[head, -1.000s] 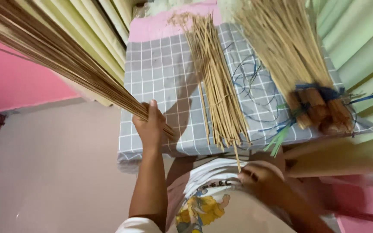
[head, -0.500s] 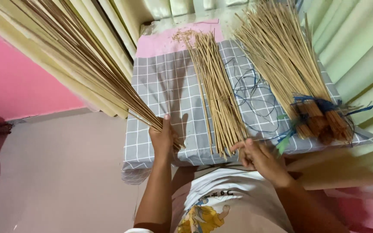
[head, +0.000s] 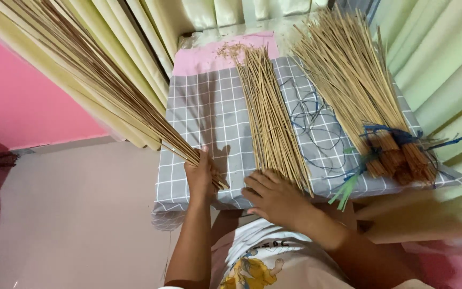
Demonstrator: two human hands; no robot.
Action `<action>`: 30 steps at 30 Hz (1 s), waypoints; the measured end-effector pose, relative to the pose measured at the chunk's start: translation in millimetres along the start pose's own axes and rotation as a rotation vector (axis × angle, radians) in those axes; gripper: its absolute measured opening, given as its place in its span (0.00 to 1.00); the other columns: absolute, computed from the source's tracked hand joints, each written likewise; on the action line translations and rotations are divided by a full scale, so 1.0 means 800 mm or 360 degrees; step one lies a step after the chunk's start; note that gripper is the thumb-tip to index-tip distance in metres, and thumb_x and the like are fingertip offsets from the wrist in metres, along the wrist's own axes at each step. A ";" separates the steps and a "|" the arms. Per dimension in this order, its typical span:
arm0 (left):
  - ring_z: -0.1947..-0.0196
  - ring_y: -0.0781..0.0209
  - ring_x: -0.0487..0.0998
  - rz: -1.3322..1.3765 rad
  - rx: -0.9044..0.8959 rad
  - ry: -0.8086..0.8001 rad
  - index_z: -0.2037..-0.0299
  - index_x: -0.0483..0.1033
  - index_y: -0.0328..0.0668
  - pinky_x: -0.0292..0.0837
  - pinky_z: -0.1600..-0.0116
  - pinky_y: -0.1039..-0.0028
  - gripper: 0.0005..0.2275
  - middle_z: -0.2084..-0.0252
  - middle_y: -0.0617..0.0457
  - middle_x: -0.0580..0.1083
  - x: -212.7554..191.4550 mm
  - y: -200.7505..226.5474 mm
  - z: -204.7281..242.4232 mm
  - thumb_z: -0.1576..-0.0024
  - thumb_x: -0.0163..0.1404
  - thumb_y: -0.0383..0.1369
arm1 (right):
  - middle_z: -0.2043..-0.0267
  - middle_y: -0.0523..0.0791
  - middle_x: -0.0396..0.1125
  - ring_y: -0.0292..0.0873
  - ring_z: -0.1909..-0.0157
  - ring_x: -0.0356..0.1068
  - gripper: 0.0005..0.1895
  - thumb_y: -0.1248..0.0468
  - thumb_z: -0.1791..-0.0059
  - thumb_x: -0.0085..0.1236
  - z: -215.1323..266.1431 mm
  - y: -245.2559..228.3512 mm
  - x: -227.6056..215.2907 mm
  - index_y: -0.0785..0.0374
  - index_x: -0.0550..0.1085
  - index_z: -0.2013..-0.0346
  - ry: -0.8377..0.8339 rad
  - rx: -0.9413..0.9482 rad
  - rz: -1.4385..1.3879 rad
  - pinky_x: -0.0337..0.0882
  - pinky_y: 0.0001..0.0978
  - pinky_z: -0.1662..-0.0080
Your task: Assembling a broom by gathering and tying bundles of sticks
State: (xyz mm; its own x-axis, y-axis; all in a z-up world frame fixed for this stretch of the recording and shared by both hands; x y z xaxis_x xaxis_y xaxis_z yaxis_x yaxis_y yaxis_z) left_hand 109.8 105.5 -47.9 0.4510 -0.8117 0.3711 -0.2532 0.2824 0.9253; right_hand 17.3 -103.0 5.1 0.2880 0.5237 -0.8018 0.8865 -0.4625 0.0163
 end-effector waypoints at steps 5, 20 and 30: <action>0.94 0.67 0.60 0.0027 -0.0049 0.0018 0.75 0.66 0.45 0.59 0.87 0.76 0.14 0.89 0.58 0.56 -0.002 -0.008 -0.001 0.38 0.55 0.32 | 0.54 0.53 0.70 0.55 0.46 0.71 0.27 0.40 0.46 0.49 0.003 0.028 0.027 0.61 0.76 0.53 0.0033 0.0057 0.0196 0.64 0.53 0.38; 0.93 0.71 0.57 -0.0074 -0.0046 -0.0024 0.75 0.63 0.48 0.57 0.88 0.77 0.15 0.87 0.58 0.57 0.002 0.005 0.003 0.36 0.52 0.36 | 0.60 0.47 0.70 0.52 0.56 0.75 0.20 0.50 0.42 0.44 0.013 -0.006 -0.013 0.62 0.76 0.55 0.0697 -0.0004 -0.0077 0.75 0.49 0.50; 0.51 0.52 0.79 0.0122 -0.0102 -0.0483 0.61 0.74 0.38 0.71 0.37 0.58 0.25 0.59 0.43 0.77 0.080 0.081 0.126 0.39 0.45 0.56 | 0.30 0.71 0.49 0.77 0.29 0.48 0.44 0.59 0.45 0.54 -0.024 0.001 -0.017 0.78 0.43 0.25 0.0522 0.0538 -0.1040 0.54 0.71 0.35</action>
State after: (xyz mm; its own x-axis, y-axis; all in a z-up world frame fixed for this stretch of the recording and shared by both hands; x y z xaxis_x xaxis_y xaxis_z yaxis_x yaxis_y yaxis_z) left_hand 36.2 20.1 27.8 0.1546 -0.8996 0.4085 -0.2177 0.3723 0.9022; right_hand 20.8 -96.9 27.4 -0.1129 0.9224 -0.3695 0.7699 -0.1538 -0.6193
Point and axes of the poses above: each hand's wrist, its own z-axis away from the middle knuckle, its own x-axis out of the palm, y = z × x, the point moved 6 cm from there along -z, towards the middle knuckle
